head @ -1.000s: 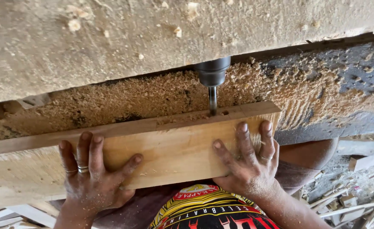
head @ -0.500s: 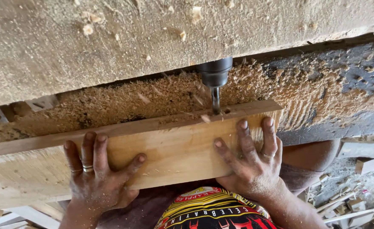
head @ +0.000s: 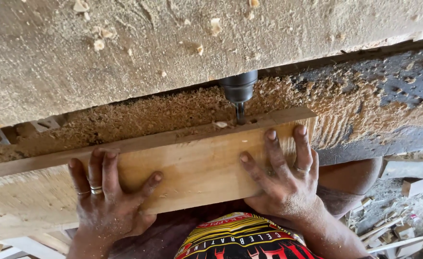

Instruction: Drilling a series of holes into a wooden plank using a power drill

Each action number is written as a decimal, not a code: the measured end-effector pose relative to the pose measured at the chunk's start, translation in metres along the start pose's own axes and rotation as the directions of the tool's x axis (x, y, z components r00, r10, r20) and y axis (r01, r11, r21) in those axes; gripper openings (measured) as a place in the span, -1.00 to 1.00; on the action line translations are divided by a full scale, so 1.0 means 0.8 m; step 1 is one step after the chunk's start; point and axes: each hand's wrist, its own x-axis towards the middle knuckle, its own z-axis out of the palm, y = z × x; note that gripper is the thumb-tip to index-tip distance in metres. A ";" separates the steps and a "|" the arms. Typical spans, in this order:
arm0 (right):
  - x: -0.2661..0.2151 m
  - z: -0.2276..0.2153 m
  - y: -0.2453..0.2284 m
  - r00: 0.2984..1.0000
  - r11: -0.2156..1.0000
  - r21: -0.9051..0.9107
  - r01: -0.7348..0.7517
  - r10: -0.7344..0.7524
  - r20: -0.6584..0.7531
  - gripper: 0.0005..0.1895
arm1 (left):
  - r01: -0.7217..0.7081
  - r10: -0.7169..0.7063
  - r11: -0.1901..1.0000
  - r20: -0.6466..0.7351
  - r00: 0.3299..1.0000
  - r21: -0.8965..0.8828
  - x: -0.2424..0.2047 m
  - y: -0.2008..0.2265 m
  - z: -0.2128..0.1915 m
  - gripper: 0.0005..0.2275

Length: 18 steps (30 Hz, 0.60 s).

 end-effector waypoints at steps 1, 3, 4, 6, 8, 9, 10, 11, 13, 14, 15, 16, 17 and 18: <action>0.002 -0.002 0.001 1.000 1.000 -0.001 -0.001 0.001 -0.001 0.03 | -0.001 0.001 1.000 -0.001 1.000 0.000 -0.001 0.000 0.000 -0.45; 0.009 -0.005 0.001 1.000 1.000 -0.002 0.009 -0.009 0.003 -0.19 | -0.011 0.011 1.000 -0.007 1.000 0.014 -0.001 -0.002 -0.001 -0.41; 0.013 -0.008 0.001 1.000 1.000 -0.003 0.010 -0.010 0.001 -0.19 | -0.010 0.011 1.000 -0.009 1.000 0.015 0.001 -0.003 -0.001 -0.41; 0.019 -0.015 -0.001 1.000 0.999 0.039 -0.006 0.005 0.029 -0.22 | -0.023 0.024 0.999 -0.030 0.999 0.028 0.005 -0.004 -0.002 -0.41; 0.024 -0.015 -0.001 1.000 1.000 0.029 -0.003 0.002 0.025 -0.23 | -0.013 0.014 0.999 -0.020 1.000 0.036 0.005 -0.006 -0.003 -0.41; 0.026 -0.016 0.000 1.000 1.000 0.019 -0.002 0.001 0.020 -0.25 | -0.006 0.006 0.999 -0.010 1.000 0.044 0.005 -0.007 -0.003 -0.41; 0.029 -0.018 -0.002 1.000 1.000 0.019 0.000 0.000 0.019 -0.25 | -0.004 0.005 0.999 -0.010 1.000 0.045 0.006 -0.008 -0.004 -0.41; 0.032 -0.021 -0.004 1.000 0.999 0.036 -0.014 0.013 0.027 -0.28 | -0.016 0.016 0.998 -0.015 1.000 0.053 0.007 -0.009 -0.004 -0.41; 0.039 -0.024 -0.004 0.999 0.998 0.048 -0.028 0.027 0.030 -0.31 | -0.030 0.031 0.998 -0.025 0.999 0.062 0.011 -0.010 -0.006 -0.41; 0.041 -0.025 -0.003 0.999 0.998 0.053 -0.027 0.025 0.033 -0.30 | -0.022 0.023 0.999 -0.020 1.000 0.034 0.013 -0.009 -0.008 -0.41; 0.044 -0.026 -0.003 0.999 0.998 0.057 -0.025 0.023 0.036 -0.28 | -0.014 0.014 1.000 -0.014 1.000 0.006 0.015 -0.008 -0.010 -0.41; 0.047 -0.029 -0.002 0.999 0.998 0.056 -0.024 0.022 0.036 -0.28 | -0.013 0.013 1.000 -0.015 1.000 0.005 0.017 -0.008 -0.011 -0.41; 0.050 -0.031 -0.001 0.998 0.998 0.054 -0.030 0.028 0.051 -0.26 | -0.015 0.015 1.000 -0.011 1.000 0.001 0.019 -0.008 -0.013 -0.40; 0.056 -0.031 0.000 0.998 0.998 0.053 -0.034 0.031 0.060 -0.23 | -0.017 0.017 1.000 -0.011 1.000 0.001 0.022 -0.011 -0.015 -0.38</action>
